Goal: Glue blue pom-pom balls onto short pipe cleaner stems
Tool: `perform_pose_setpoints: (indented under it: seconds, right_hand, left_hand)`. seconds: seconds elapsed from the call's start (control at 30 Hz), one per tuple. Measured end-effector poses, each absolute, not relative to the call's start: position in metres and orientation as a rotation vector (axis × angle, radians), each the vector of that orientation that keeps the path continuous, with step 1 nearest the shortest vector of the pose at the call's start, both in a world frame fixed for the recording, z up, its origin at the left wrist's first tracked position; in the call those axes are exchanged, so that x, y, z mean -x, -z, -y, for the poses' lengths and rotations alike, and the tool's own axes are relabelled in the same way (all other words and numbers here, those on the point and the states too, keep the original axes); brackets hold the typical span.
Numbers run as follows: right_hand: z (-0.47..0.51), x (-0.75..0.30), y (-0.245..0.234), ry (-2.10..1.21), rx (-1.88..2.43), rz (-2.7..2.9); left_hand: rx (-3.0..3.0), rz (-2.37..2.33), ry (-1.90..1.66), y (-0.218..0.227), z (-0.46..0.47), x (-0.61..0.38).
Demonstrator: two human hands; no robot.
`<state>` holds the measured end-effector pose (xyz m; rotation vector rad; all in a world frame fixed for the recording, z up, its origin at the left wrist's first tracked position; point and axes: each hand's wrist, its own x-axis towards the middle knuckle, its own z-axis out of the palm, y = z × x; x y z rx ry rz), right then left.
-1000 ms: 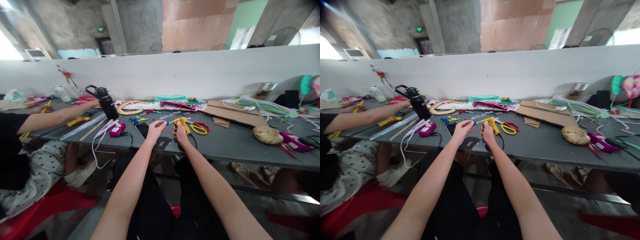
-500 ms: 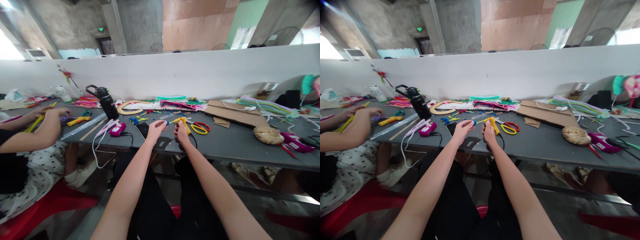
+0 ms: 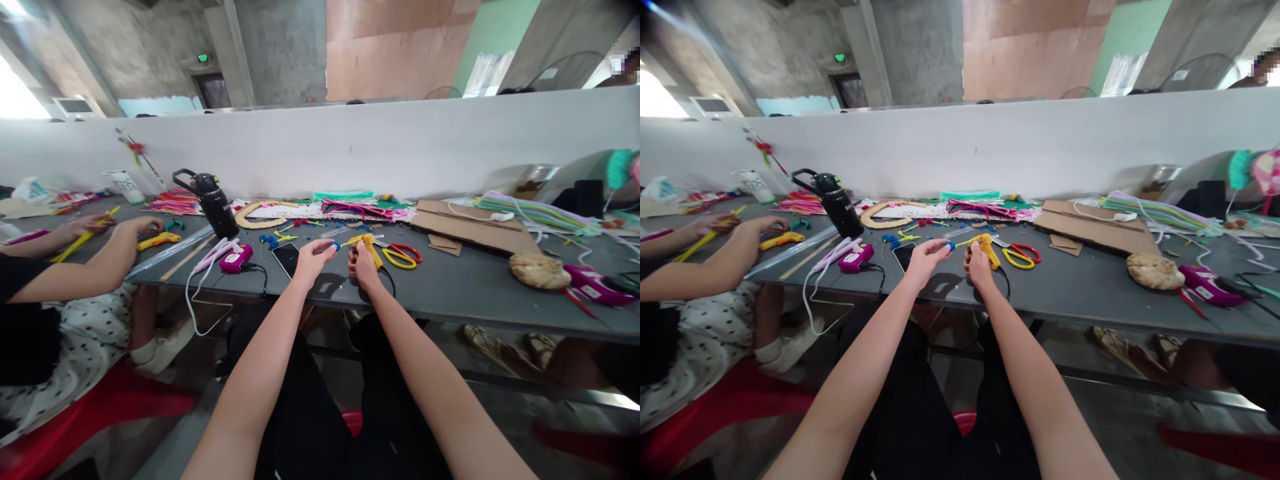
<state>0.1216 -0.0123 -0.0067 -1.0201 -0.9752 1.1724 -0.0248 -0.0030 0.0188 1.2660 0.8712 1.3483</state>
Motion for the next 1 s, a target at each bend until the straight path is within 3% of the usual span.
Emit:
perform_pose_setpoints:
  seconds: [1.0]
  right_hand:
    - [0.0123, -0.1233, 0.0065, -1.187, 1.043, 1.06]
  left_hand:
    - [-1.427, -0.972, -1.359, -0.0186, 0.0027, 0.0279]
